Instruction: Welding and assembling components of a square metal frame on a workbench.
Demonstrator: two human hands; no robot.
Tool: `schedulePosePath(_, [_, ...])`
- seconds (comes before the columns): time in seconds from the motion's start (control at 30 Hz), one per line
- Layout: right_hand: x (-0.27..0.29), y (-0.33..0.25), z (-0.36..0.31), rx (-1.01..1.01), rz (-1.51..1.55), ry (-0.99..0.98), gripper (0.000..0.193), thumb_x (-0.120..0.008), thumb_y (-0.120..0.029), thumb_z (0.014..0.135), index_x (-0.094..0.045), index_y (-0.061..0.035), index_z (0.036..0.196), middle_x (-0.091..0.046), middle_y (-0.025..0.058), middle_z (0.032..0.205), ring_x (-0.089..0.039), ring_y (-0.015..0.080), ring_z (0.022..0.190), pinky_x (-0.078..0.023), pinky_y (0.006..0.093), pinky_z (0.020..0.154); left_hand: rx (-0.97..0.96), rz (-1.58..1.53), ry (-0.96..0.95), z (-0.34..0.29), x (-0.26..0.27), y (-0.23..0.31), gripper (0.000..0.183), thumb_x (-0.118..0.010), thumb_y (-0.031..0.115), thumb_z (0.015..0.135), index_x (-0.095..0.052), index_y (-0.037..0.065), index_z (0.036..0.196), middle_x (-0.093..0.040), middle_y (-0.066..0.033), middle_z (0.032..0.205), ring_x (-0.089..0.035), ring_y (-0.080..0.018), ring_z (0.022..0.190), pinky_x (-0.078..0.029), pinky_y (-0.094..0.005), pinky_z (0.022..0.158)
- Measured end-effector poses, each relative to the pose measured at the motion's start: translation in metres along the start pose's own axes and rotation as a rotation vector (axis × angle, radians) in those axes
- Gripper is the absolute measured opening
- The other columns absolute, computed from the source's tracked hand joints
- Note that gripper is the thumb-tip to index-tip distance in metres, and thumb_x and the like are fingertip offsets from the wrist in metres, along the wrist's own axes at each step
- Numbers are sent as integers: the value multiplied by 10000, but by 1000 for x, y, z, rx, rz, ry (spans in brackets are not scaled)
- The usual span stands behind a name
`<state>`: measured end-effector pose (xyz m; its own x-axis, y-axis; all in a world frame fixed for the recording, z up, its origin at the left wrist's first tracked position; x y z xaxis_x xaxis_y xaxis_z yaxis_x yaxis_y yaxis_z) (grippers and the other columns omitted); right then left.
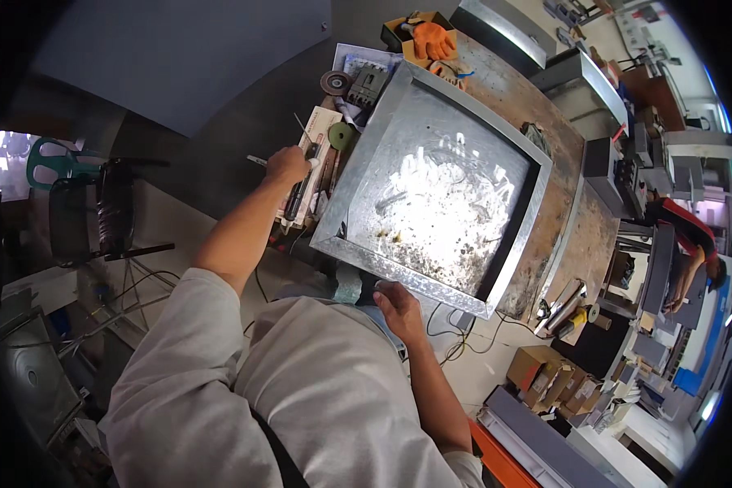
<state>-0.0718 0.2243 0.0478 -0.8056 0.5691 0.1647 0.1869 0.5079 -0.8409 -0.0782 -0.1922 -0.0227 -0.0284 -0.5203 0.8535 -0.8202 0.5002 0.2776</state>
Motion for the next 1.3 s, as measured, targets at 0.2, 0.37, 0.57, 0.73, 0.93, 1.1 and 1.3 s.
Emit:
schedulePosePath(0.2, [-17,-11,5,14,24,-1,279,-630,-150,944,-587,38,1146,-679,73,917,-609,114,839,-491,267,744,-82,12,-21,-10,15,-12,283,-592,210,843,-708,39,1036,-680,-203,1107,-645,-356,1070,-509,-455,925])
schedulePosePath(0.37, [-31,-33,14,-16,79,7,284,-682,-164,917,-601,43,1092,-679,66,889,-619,105,814,-504,268,734,-108,-14,-40,-54,37,-40,257,-598,199,836,-699,18,990,-675,-213,1072,-641,-373,1040,-515,-457,887])
schedulePosePath(0.57, [-73,-54,22,-121,178,-240,604,-763,-201,861,-477,-11,1359,-614,122,1170,-573,179,1078,-464,328,938,-513,-79,57,-190,69,-20,249,-622,256,842,-658,10,844,-670,-203,955,-657,-368,903,-521,-480,768])
schedulePosePath(0.73, [-94,-85,21,-58,129,-485,593,-805,-281,824,-528,-15,1275,-636,56,1127,-580,165,1070,-477,321,910,-704,-348,-273,-248,82,36,191,-622,194,817,-613,6,788,-641,-182,800,-633,-340,716,-463,-455,635])
schedulePosePath(0.93, [-59,-121,-3,45,425,-283,346,-663,-250,944,-583,-11,1180,-680,60,1015,-632,167,961,-501,320,875,-658,-744,-404,-239,76,69,277,-707,263,878,-600,11,834,-567,-51,699,-506,-91,570,-411,-300,511])
schedulePosePath(1.1, [-6,-126,-43,114,807,80,364,-551,-352,987,-545,-22,1141,-680,157,904,-679,275,835,-555,385,801,-687,-848,-703,-233,24,84,200,-660,217,937,-629,20,913,-569,32,778,-503,-50,702,-433,-259,610])
schedulePosePath(1.3, [93,-99,-142,280,1075,732,405,-481,-460,995,-520,-89,1153,-562,75,718,-559,200,564,-484,318,525,-929,-322,-1151,-258,-60,74,288,-650,273,937,-694,46,1108,-711,-79,980,-626,-139,925,-486,-321,826])
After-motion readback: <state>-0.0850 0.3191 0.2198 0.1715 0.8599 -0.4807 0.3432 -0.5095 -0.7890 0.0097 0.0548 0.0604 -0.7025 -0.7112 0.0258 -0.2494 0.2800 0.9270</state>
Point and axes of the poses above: each hand's wrist, its own z-axis towards the middle knuckle, its own x-axis out of the back of the hand, y = z × x, the point moved 4 cm from there along z, towards the middle knuckle
